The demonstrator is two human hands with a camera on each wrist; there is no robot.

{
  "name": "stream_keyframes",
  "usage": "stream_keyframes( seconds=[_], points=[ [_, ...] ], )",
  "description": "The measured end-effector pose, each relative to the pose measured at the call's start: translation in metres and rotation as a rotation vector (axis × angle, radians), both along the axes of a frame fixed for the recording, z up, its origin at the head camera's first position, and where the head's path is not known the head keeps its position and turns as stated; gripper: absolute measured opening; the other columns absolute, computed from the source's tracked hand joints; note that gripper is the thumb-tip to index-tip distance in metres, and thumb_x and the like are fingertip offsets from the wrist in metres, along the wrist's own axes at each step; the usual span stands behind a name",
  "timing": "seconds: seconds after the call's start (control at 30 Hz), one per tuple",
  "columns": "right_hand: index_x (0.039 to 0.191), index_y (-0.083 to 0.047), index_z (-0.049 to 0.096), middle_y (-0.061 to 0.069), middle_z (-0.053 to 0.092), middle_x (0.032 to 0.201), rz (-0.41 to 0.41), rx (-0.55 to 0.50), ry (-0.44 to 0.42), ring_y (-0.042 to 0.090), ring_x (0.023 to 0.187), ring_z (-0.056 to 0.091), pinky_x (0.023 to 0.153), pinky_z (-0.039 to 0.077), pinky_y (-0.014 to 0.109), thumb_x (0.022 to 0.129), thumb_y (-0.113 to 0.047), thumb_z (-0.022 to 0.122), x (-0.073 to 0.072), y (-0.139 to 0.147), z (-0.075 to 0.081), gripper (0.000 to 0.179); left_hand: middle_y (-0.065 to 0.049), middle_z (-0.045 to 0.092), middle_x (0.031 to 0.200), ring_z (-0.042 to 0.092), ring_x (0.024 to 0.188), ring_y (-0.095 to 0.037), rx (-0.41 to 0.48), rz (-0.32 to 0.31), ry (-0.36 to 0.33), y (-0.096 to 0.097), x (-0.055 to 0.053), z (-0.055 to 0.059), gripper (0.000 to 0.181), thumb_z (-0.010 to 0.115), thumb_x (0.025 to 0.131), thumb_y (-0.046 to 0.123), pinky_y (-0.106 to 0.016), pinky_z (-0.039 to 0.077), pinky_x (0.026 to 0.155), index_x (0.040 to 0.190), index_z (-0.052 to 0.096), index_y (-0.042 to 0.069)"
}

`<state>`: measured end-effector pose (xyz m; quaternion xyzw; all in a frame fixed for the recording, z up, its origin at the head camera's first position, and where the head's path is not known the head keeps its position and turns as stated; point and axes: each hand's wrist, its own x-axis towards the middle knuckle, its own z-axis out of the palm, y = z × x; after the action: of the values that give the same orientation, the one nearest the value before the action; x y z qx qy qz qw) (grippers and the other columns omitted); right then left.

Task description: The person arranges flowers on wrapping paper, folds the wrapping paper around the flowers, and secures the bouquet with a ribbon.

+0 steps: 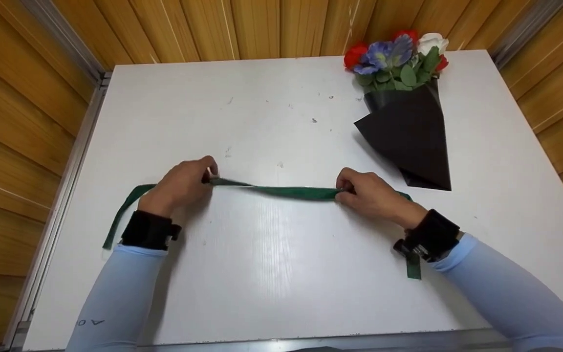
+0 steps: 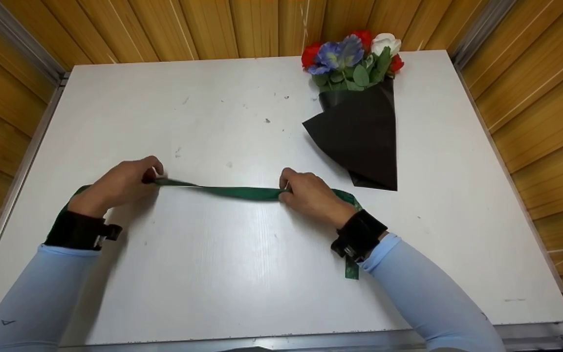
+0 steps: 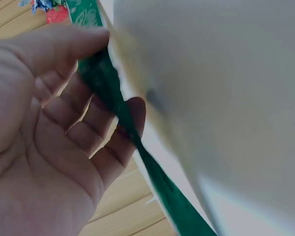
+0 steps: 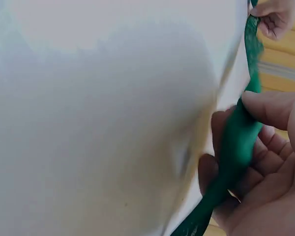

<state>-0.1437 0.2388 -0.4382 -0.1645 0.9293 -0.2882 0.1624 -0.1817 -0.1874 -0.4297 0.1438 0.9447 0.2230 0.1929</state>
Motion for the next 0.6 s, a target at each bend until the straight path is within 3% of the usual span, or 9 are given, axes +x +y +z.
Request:
stream_keyframes(
  seconds=[0.07,0.23,0.43,0.6],
  points=[
    [0.103,-0.012,0.065,0.001,0.068,0.09,-0.022,-0.01,-0.03,0.02,0.082,0.058,0.076,0.044,0.035,0.096,-0.018,0.073,-0.002,0.003,0.0,0.012,-0.008,0.068,0.1,0.062,0.091,-0.026,-0.024,0.006,0.036,-0.006,0.001,0.001,0.022,0.061,0.096,0.002,-0.042,0.051,0.083,0.115,0.064,0.012],
    [0.096,-0.012,0.068,0.001,0.064,0.083,-0.044,0.024,-0.041,0.02,0.079,0.054,0.072,0.042,0.034,0.096,-0.022,0.074,-0.004,0.012,-0.001,0.012,-0.009,0.068,0.093,0.06,0.084,-0.027,-0.099,0.066,0.112,-0.03,0.004,0.002,0.012,0.061,0.096,-0.002,-0.042,0.05,0.075,0.101,0.064,0.009],
    [0.093,-0.01,0.07,0.001,0.061,0.079,-0.044,0.057,-0.052,0.02,0.075,0.052,0.07,0.039,0.033,0.098,-0.019,0.072,-0.006,0.022,-0.003,0.01,-0.018,0.068,0.096,0.059,0.081,-0.032,-0.185,0.17,0.052,-0.086,0.015,0.005,0.009,0.058,0.095,-0.003,-0.044,0.049,0.068,0.101,0.062,0.003],
    [0.094,-0.01,0.071,0.001,0.064,0.081,-0.058,0.113,-0.06,0.022,0.075,0.054,0.069,0.04,0.034,0.099,-0.017,0.069,-0.008,0.024,-0.003,0.009,-0.024,0.069,0.098,0.063,0.079,-0.036,-0.245,0.25,-0.039,-0.123,0.035,0.006,0.015,0.052,0.096,0.001,-0.042,0.048,0.059,0.106,0.063,0.0]
  ],
)
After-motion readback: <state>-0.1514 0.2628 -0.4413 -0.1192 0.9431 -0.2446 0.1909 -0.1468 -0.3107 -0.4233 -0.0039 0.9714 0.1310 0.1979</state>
